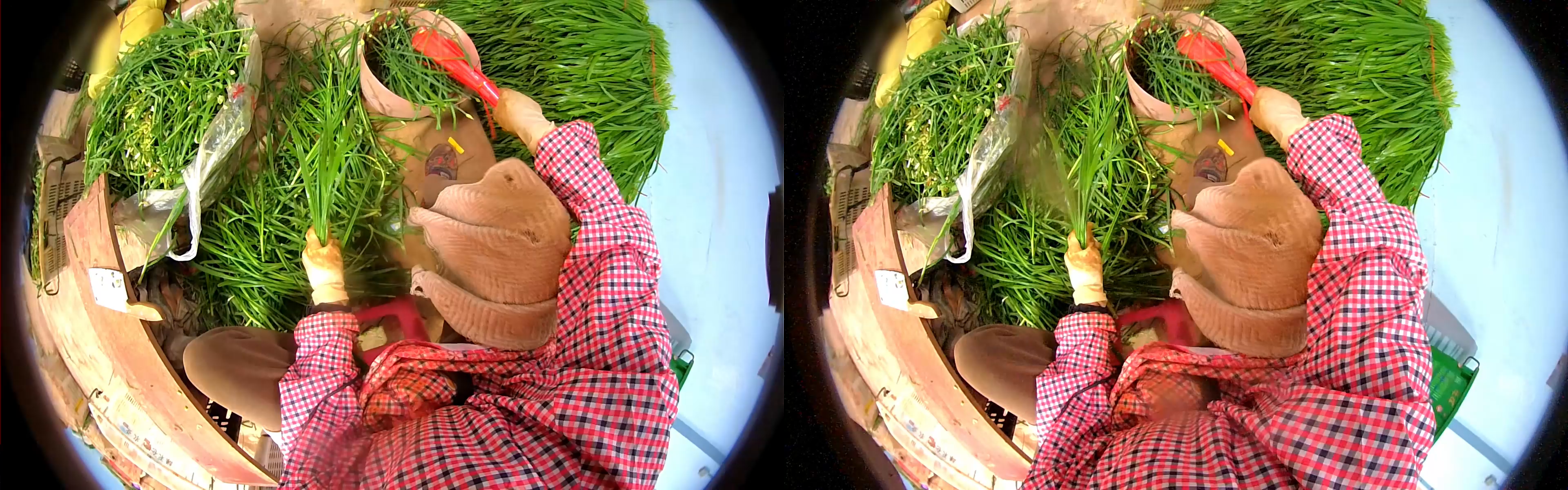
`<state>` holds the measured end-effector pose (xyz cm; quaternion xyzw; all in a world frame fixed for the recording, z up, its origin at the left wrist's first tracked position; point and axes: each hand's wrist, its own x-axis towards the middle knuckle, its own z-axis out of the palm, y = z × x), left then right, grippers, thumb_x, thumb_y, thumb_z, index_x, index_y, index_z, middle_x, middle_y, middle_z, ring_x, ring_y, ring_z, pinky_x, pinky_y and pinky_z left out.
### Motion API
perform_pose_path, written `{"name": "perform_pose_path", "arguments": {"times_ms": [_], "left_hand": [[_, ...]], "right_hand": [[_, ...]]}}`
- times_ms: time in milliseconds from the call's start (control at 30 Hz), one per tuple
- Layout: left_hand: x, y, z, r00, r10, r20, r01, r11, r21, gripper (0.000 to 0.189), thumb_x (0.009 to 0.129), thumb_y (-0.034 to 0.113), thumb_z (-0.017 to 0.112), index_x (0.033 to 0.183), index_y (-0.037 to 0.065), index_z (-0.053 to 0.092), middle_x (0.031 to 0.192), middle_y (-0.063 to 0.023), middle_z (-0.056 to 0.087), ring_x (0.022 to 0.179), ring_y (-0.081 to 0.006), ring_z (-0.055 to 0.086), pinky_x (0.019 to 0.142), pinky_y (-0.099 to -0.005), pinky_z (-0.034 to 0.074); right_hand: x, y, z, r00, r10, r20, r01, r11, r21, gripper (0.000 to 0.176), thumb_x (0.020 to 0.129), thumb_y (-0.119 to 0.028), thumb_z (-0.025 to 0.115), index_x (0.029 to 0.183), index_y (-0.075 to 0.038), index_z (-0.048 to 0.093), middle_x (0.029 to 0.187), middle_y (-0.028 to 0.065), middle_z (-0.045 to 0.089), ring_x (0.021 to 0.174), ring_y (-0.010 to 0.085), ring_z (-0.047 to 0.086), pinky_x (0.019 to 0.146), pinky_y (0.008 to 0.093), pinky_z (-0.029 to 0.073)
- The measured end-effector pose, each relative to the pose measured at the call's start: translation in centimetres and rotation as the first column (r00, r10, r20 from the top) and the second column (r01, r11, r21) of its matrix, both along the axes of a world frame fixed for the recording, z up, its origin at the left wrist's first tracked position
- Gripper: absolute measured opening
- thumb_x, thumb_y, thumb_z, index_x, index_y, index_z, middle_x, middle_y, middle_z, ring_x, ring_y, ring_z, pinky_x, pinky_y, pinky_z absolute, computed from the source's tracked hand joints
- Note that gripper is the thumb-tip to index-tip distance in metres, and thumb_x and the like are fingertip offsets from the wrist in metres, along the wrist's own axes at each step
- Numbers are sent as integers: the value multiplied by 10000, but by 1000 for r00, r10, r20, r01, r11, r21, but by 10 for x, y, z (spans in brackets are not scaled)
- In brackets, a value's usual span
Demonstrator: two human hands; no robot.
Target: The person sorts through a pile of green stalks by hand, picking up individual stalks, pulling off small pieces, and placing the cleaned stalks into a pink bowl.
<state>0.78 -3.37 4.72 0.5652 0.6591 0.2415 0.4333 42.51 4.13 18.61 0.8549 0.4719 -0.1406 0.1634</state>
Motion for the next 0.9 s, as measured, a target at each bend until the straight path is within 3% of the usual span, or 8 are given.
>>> {"name": "perform_pose_path", "arguments": {"times_ms": [133,367,467,567,733,767,800,900], "left_hand": [[-4,0,-8,994,-79,-81,93,979,179,188,871,217,566,1023,109,594,746,-124,626,605,-300,611,544,-370,474],[-5,4,1,984,-112,-136,113,994,1,305,796,106,612,1093,71,548,855,-111,629,698,-295,611,625,-339,496],[-10,2,-12,971,-145,-189,179,968,177,298,794,111,617,1079,54,553,810,-127,625,667,-304,610,600,-340,496],[-11,1,-3,961,-135,-242,170,976,132,304,804,134,613,1091,56,549,768,-144,619,600,-312,596,562,-352,496],[-20,1,-14,821,-222,-526,444,828,343,322,793,124,612,1108,96,549,908,-174,600,648,-328,605,567,-366,510],[-20,0,-11,757,-229,-612,524,773,357,321,791,120,611,1106,105,551,942,-181,593,658,-333,606,568,-369,512],[-28,0,-36,848,-300,-438,407,897,173,377,783,102,609,1148,144,523,1022,-201,564,709,-352,607,584,-377,518],[-25,1,-21,682,-255,-686,590,745,311,460,780,99,617,1209,167,467,1008,-212,565,751,-356,608,605,-381,522]], "right_hand": [[10,-19,32,997,60,51,-57,996,-73,221,796,-183,529,939,-60,644,909,189,647,851,353,626,721,424,498],[10,-76,56,994,38,100,-41,999,27,205,812,-176,520,973,-65,581,869,167,652,814,350,633,692,429,502],[11,-111,52,995,34,99,-47,991,127,202,835,-200,485,973,-63,539,830,176,644,787,349,634,670,437,499],[-6,-153,49,995,-73,68,55,972,228,217,843,-202,467,1005,-64,506,845,182,639,771,357,631,650,436,502],[-15,-246,-6,968,-205,-146,249,859,447,241,859,-218,486,1070,-103,501,836,183,629,720,351,623,598,415,498],[-13,-271,-33,930,-257,-262,358,790,497,247,858,-209,492,1081,-103,502,834,187,626,714,353,620,591,411,496],[-13,-289,-58,899,-277,-339,425,736,527,251,857,-198,496,1089,-102,503,835,192,623,714,355,617,587,409,493],[-22,-325,-113,840,-268,-472,525,620,583,255,855,-170,499,1098,-91,508,846,210,613,717,364,605,585,409,484]]}}
